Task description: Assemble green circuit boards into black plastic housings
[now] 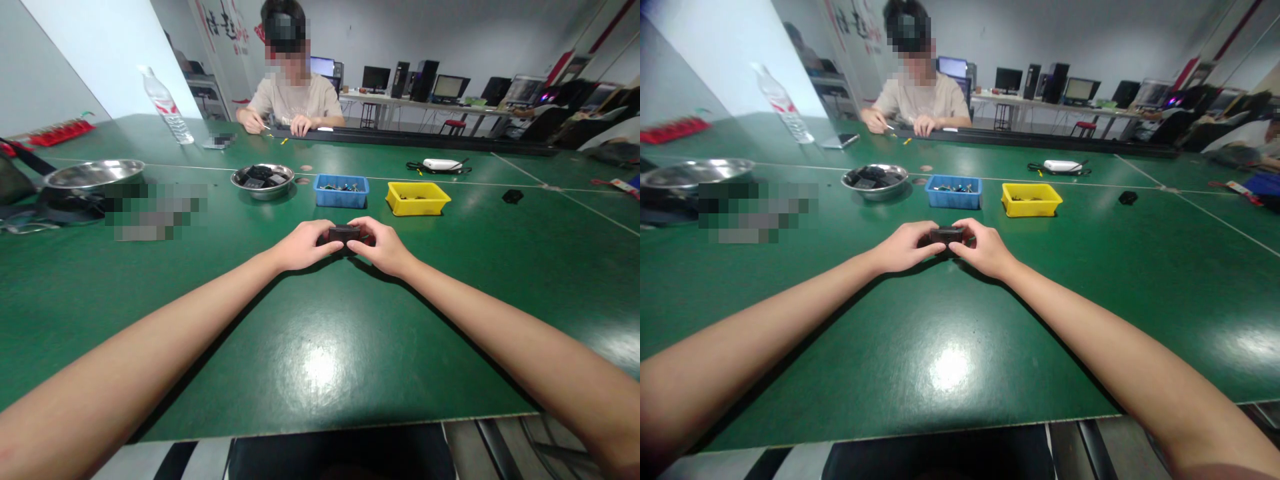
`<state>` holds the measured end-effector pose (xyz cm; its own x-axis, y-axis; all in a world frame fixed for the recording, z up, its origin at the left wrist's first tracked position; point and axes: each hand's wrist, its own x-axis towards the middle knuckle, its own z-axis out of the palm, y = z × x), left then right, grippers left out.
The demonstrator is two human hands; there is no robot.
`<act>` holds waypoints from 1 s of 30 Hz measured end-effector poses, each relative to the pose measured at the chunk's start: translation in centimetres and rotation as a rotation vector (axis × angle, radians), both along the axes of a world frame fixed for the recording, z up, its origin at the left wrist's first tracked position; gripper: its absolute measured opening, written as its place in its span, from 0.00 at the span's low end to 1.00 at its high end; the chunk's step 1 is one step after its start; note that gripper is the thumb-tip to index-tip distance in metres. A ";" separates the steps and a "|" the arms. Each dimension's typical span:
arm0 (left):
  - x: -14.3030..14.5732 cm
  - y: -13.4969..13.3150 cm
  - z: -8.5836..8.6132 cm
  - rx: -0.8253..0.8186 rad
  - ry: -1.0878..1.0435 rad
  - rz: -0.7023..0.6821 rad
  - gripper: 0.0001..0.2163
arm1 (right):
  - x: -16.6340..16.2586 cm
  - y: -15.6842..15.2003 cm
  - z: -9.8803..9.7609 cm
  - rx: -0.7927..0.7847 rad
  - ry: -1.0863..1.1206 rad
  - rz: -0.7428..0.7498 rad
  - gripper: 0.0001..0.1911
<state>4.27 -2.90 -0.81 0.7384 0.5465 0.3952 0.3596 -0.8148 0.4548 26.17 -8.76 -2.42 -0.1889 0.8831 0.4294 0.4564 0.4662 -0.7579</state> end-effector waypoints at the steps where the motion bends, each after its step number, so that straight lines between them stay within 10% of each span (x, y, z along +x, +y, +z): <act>1: 0.0 0.0 0.0 -0.003 -0.002 0.000 0.20 | 0.0 0.0 0.0 -0.006 -0.006 0.006 0.20; 30: -0.5 -0.2 0.2 0.165 0.053 0.013 0.17 | -0.2 -0.4 0.5 0.074 -0.081 0.020 0.16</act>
